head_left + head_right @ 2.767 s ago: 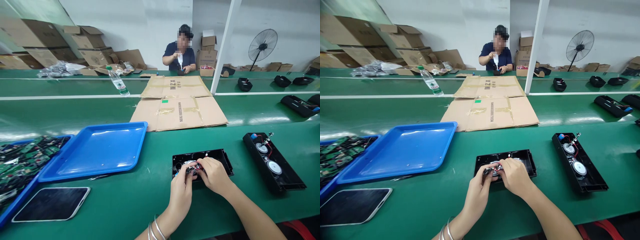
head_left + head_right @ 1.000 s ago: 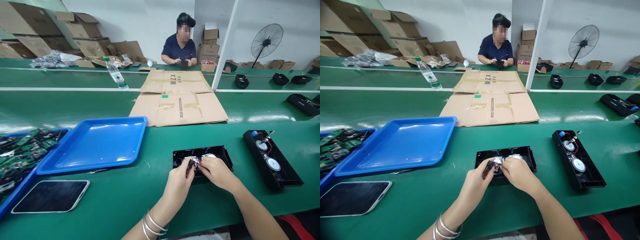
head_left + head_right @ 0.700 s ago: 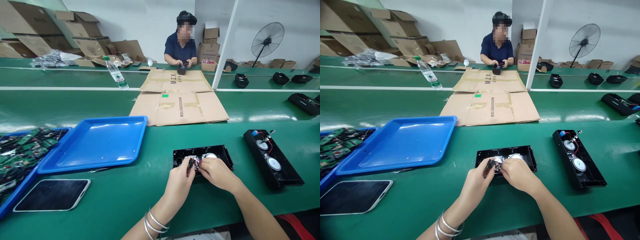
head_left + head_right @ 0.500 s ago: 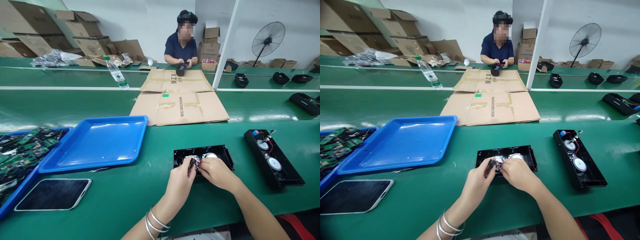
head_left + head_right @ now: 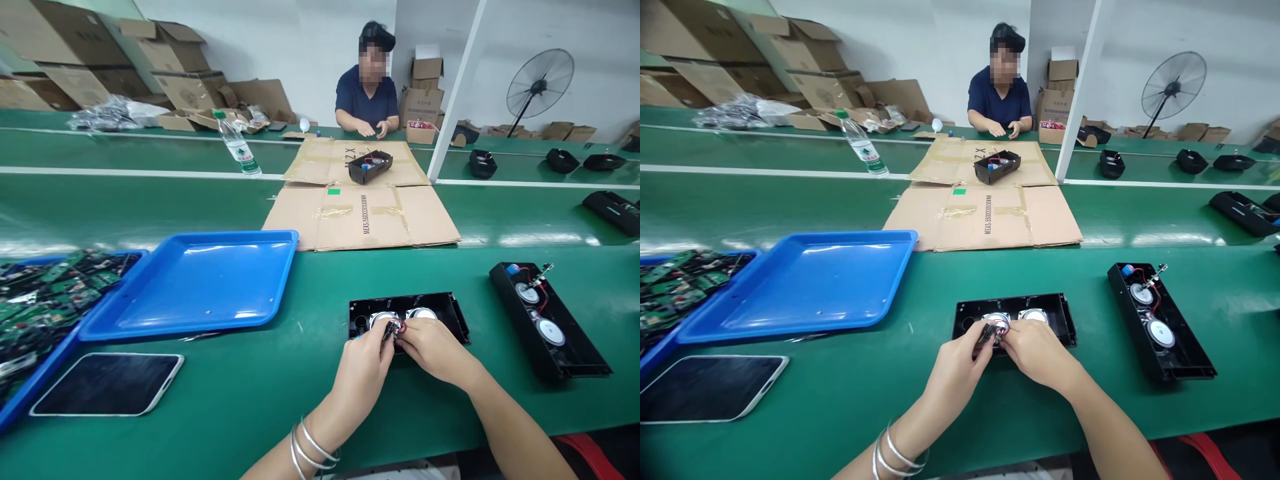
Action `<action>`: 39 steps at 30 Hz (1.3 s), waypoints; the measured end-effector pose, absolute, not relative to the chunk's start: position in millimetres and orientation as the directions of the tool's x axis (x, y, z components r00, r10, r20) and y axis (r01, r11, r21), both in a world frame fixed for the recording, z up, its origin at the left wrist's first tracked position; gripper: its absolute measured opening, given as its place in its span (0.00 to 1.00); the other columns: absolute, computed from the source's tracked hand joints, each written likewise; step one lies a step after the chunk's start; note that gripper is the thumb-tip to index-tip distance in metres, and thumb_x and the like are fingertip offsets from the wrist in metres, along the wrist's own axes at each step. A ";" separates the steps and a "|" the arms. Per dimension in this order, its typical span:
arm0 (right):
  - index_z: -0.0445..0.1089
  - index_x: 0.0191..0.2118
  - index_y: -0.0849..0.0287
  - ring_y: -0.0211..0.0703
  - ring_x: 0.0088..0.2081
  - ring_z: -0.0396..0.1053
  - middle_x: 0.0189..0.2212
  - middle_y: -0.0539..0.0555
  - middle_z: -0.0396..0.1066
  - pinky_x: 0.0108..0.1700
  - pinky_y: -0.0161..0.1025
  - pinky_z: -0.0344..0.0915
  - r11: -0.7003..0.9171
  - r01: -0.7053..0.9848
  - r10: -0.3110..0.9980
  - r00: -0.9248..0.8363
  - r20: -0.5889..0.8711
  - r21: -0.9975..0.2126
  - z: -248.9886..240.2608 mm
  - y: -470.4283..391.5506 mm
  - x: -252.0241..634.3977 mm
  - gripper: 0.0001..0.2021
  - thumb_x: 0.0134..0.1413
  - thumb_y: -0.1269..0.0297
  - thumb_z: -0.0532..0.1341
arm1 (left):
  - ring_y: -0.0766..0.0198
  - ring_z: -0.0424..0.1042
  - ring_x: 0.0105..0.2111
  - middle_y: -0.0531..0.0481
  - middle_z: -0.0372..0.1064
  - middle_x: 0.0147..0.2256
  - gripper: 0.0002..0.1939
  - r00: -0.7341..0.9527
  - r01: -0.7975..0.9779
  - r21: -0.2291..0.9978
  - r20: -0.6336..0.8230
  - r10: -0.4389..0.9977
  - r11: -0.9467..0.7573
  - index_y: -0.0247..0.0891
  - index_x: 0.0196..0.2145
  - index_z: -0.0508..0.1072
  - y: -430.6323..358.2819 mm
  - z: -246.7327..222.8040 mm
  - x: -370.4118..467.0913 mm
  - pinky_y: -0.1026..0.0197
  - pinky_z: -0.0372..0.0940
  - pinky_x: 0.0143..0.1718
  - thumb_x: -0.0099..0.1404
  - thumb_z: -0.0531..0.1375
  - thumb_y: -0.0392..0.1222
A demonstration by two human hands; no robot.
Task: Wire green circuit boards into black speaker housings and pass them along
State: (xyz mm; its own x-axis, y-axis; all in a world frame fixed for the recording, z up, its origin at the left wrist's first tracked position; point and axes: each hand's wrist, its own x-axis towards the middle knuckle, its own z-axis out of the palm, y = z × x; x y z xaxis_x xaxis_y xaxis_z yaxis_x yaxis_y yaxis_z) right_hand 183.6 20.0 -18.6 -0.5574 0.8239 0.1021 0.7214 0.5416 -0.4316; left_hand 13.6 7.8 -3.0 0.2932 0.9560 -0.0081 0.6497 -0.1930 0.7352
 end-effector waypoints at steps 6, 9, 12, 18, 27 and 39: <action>0.67 0.33 0.61 0.31 0.31 0.62 0.30 0.50 0.67 0.32 0.31 0.52 0.364 0.768 0.908 -0.419 0.016 -0.527 -20.6 21.0 183.8 0.11 0.60 0.62 0.51 | 0.69 0.66 0.23 0.54 0.69 0.28 0.11 0.381 0.584 0.778 -0.008 0.925 -0.233 0.39 0.43 0.67 13.7 8.1 5.5 0.68 0.57 0.26 0.66 0.48 0.37; 0.66 0.39 0.59 0.31 0.33 0.63 0.35 0.51 0.66 0.33 0.30 0.57 0.274 0.785 0.945 -0.327 0.003 -0.556 -17.8 21.4 183.0 0.10 0.58 0.60 0.54 | 0.68 0.69 0.27 0.54 0.70 0.28 0.12 0.395 0.516 0.836 -0.039 0.918 -0.187 0.40 0.45 0.67 16.4 11.1 2.3 0.69 0.61 0.30 0.67 0.48 0.38; 0.63 0.49 0.55 0.32 0.39 0.65 0.42 0.52 0.64 0.37 0.30 0.61 0.308 0.771 0.929 -0.369 0.004 -0.557 -15.7 21.5 182.5 0.14 0.59 0.60 0.53 | 0.67 0.71 0.30 0.52 0.72 0.32 0.13 0.397 0.458 0.877 -0.051 0.916 -0.149 0.39 0.45 0.68 17.4 10.1 1.2 0.67 0.64 0.33 0.66 0.48 0.38; 0.67 0.43 0.57 0.31 0.39 0.64 0.39 0.52 0.64 0.40 0.31 0.62 0.316 0.740 0.912 -0.410 -0.025 -0.593 -14.1 20.8 179.9 0.12 0.61 0.61 0.50 | 0.65 0.72 0.31 0.48 0.71 0.34 0.14 0.369 0.396 0.911 -0.041 0.928 -0.117 0.38 0.45 0.68 14.5 3.2 2.7 0.66 0.68 0.33 0.66 0.49 0.41; 0.66 0.39 0.59 0.29 0.36 0.61 0.37 0.51 0.63 0.39 0.30 0.59 0.235 0.671 0.929 -0.368 -0.041 -0.703 -11.1 20.7 178.8 0.10 0.61 0.62 0.50 | 0.69 0.73 0.34 0.52 0.70 0.35 0.12 0.342 0.203 0.978 -0.112 0.933 0.043 0.39 0.44 0.68 14.1 4.7 5.1 0.67 0.71 0.35 0.66 0.51 0.42; 0.66 0.47 0.58 0.35 0.48 0.63 0.45 0.54 0.65 0.50 0.35 0.64 0.369 0.654 0.925 -0.188 0.330 -0.660 -13.3 18.4 179.6 0.16 0.55 0.57 0.57 | 0.63 0.74 0.34 0.48 0.71 0.35 0.16 0.214 0.138 0.981 -0.163 0.963 0.135 0.34 0.44 0.66 22.2 8.0 13.4 0.63 0.72 0.34 0.61 0.56 0.45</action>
